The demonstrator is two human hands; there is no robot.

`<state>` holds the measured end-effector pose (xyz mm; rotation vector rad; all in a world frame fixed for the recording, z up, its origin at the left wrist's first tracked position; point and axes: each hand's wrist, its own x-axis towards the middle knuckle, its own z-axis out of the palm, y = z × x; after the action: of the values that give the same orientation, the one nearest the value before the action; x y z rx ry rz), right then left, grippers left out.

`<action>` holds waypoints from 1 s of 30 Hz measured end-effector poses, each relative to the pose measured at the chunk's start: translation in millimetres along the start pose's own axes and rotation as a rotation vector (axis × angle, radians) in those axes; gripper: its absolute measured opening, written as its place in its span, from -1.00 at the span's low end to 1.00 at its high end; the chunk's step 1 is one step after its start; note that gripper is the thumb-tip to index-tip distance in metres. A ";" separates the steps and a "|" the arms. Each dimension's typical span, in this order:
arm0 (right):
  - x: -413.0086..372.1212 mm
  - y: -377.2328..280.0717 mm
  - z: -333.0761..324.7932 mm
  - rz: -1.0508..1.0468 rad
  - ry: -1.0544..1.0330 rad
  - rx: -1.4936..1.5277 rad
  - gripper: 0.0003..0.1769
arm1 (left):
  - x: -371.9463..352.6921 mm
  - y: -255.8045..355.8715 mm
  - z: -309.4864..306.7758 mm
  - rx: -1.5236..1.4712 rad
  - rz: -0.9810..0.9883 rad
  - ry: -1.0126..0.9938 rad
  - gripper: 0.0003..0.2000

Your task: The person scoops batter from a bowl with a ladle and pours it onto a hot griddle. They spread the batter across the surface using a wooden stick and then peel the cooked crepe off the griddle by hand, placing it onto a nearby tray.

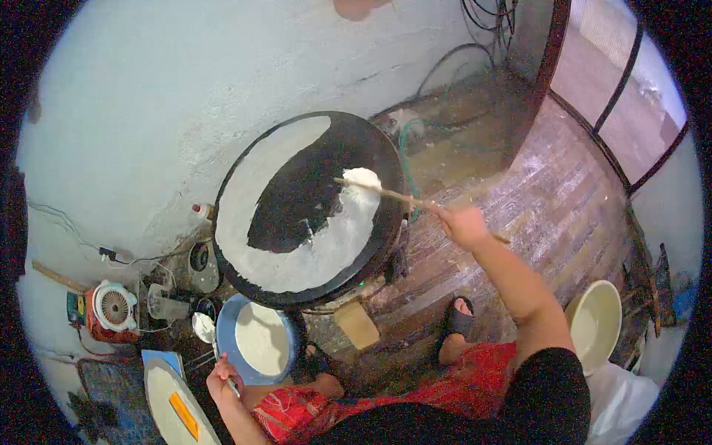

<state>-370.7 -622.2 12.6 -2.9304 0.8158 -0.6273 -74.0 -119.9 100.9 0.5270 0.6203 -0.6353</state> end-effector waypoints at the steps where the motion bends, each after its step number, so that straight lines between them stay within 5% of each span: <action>1: 19.7 6.1 11.2 0.010 0.028 -0.021 -0.50 | 0.3 -3.9 2.6 0.004 0.001 0.002 -0.70; 3: 54.8 -10.9 22.9 0.014 0.062 -0.037 -0.51 | 1.6 -11.4 9.3 -0.011 0.038 0.008 -0.70; 5: 78.3 -32.8 25.8 0.248 0.006 0.239 -0.48 | 11.8 -7.6 -0.4 0.041 0.078 -0.003 -0.70; 8: 48.3 -28.9 -4.6 -0.053 -0.235 0.253 -0.63 | 20.0 1.4 -14.0 0.098 0.125 0.015 -0.69; 12: 68.5 25.8 -1.5 0.141 -0.266 -0.019 -0.63 | 11.5 -10.9 10.8 0.035 0.073 0.149 -0.70; 15: 121.3 28.1 33.1 0.040 -0.034 -0.034 -0.60 | 13.3 -15.6 17.0 0.055 0.075 0.145 -0.72; 18: 144.1 -1.1 47.7 0.248 -0.034 0.137 -0.57 | 26.4 0.1 -9.1 0.036 0.074 0.130 -0.73; 20: 120.3 -1.5 22.1 -0.150 -0.137 0.324 -0.54 | 49.4 27.7 -54.9 0.183 0.151 0.064 -0.74; 21: 118.3 11.1 14.4 -0.158 -0.133 0.321 -0.54 | 44.9 19.9 -38.4 0.176 0.154 0.059 -0.74; 23: 111.0 35.9 6.3 -0.032 -0.220 0.003 -0.56 | 17.0 -7.3 11.7 0.053 0.041 0.168 -0.75; 27: 168.9 41.7 50.3 -0.021 -0.057 -0.037 -0.54 | 21.8 -7.6 11.5 0.090 0.062 0.094 -0.75; 30: 193.2 10.3 62.3 0.232 -0.115 0.060 -0.46 | 19.9 -13.7 21.1 0.039 0.039 0.188 -0.75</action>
<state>-200.6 -732.7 25.8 -2.7317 1.0810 -0.4525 -62.9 -149.8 98.8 0.6390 0.7741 -0.5659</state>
